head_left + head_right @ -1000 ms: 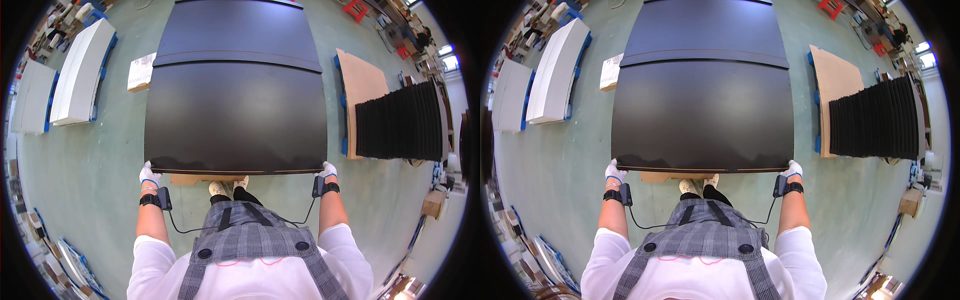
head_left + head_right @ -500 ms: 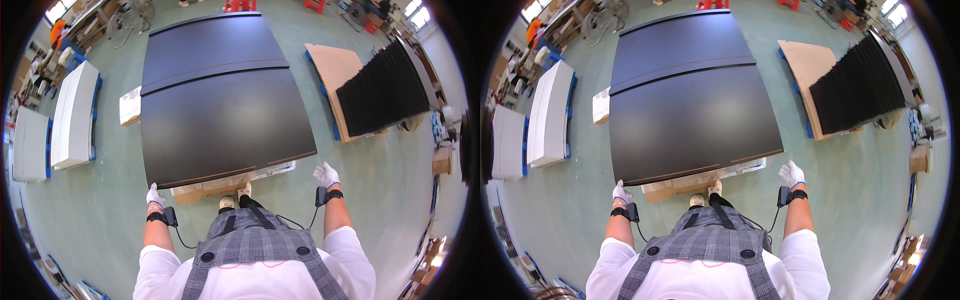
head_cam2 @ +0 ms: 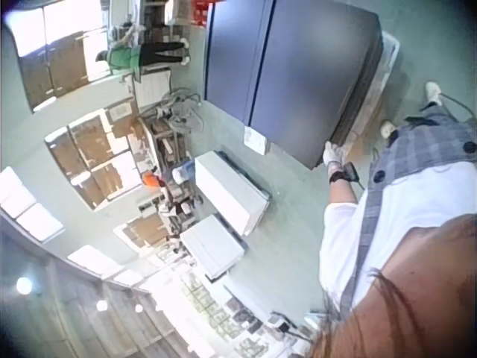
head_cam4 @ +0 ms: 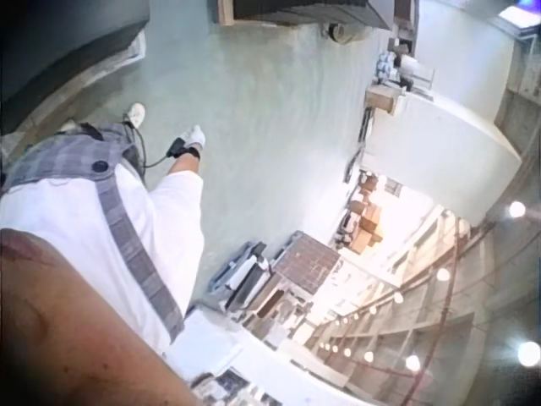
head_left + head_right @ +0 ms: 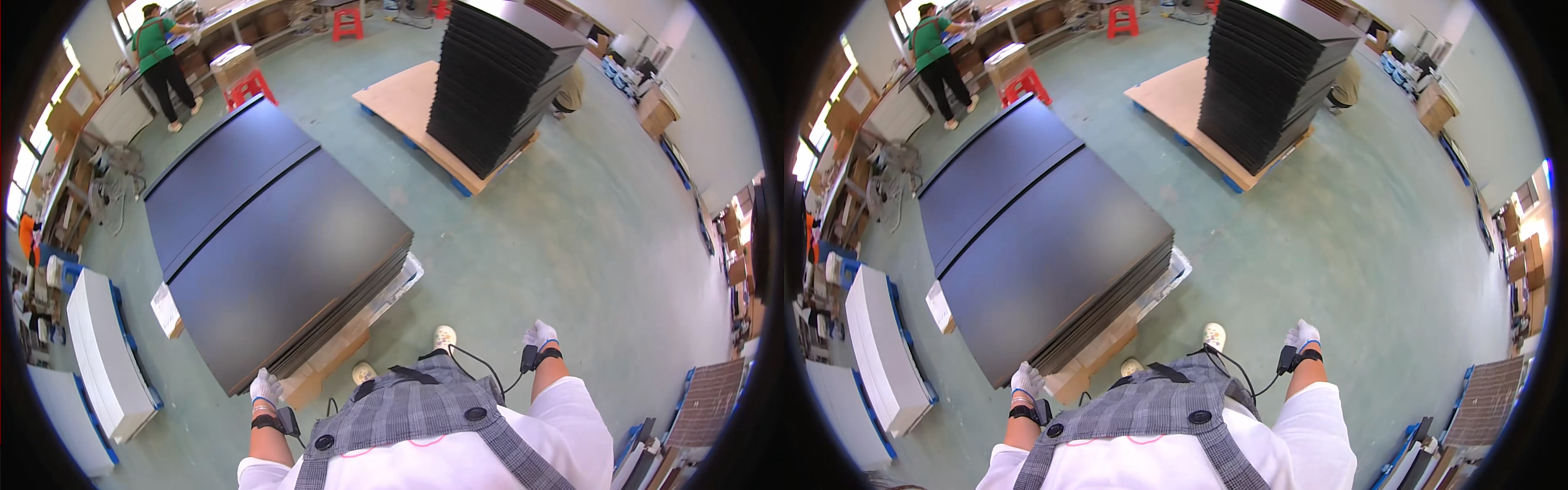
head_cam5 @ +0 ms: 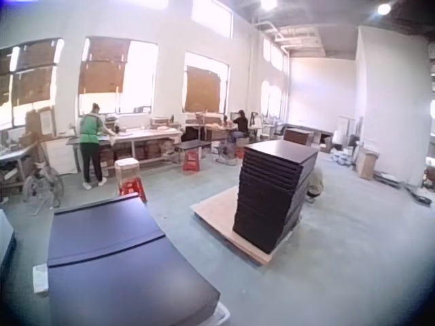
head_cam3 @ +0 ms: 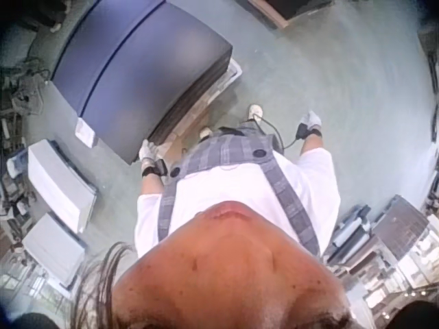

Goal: Applying dye or ink to the edges and surfaces of furniture panels for finishing.

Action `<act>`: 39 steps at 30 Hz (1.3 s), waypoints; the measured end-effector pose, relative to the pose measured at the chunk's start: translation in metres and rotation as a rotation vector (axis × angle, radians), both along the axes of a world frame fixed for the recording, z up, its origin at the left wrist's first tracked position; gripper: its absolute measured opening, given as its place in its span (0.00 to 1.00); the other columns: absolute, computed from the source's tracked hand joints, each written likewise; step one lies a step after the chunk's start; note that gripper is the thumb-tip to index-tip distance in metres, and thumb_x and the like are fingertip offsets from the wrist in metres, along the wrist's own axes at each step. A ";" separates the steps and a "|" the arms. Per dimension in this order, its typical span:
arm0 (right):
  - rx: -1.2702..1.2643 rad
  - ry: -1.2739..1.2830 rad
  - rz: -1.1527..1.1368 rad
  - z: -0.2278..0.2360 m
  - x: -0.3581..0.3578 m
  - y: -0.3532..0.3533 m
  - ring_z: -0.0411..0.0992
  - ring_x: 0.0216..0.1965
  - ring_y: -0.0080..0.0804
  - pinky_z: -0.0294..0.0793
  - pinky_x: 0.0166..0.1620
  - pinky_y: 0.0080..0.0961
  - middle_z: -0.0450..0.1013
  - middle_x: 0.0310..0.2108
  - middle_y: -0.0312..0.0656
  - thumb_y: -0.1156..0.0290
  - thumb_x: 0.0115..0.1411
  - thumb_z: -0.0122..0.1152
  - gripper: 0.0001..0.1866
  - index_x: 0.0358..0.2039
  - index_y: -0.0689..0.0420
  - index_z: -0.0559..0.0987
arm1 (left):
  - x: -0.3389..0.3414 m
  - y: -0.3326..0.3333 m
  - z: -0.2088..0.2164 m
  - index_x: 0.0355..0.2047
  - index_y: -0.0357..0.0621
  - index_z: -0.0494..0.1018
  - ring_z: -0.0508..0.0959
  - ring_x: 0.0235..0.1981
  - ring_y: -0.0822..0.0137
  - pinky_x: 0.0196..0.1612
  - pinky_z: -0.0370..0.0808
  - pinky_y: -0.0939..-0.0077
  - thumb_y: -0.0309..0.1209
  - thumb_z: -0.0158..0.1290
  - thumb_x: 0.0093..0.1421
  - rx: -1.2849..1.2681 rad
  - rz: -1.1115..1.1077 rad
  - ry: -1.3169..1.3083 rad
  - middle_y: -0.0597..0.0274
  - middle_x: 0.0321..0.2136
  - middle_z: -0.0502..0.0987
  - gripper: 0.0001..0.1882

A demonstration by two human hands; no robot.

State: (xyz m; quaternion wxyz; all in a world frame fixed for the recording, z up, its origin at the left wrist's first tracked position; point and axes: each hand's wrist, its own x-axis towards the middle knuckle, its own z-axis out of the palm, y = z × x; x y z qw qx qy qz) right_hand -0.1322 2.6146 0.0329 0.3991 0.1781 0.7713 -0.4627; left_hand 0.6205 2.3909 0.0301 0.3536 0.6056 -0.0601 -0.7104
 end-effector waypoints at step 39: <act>-0.120 -0.011 0.804 0.036 -0.347 -0.498 0.72 0.27 0.30 0.75 0.33 0.28 0.74 0.28 0.39 0.58 0.63 0.54 0.16 0.35 0.61 0.75 | -0.440 -0.416 -0.079 0.42 0.31 0.75 0.77 0.28 0.55 0.28 0.72 0.56 0.42 0.53 0.57 0.045 -0.605 -1.073 0.49 0.31 0.77 0.23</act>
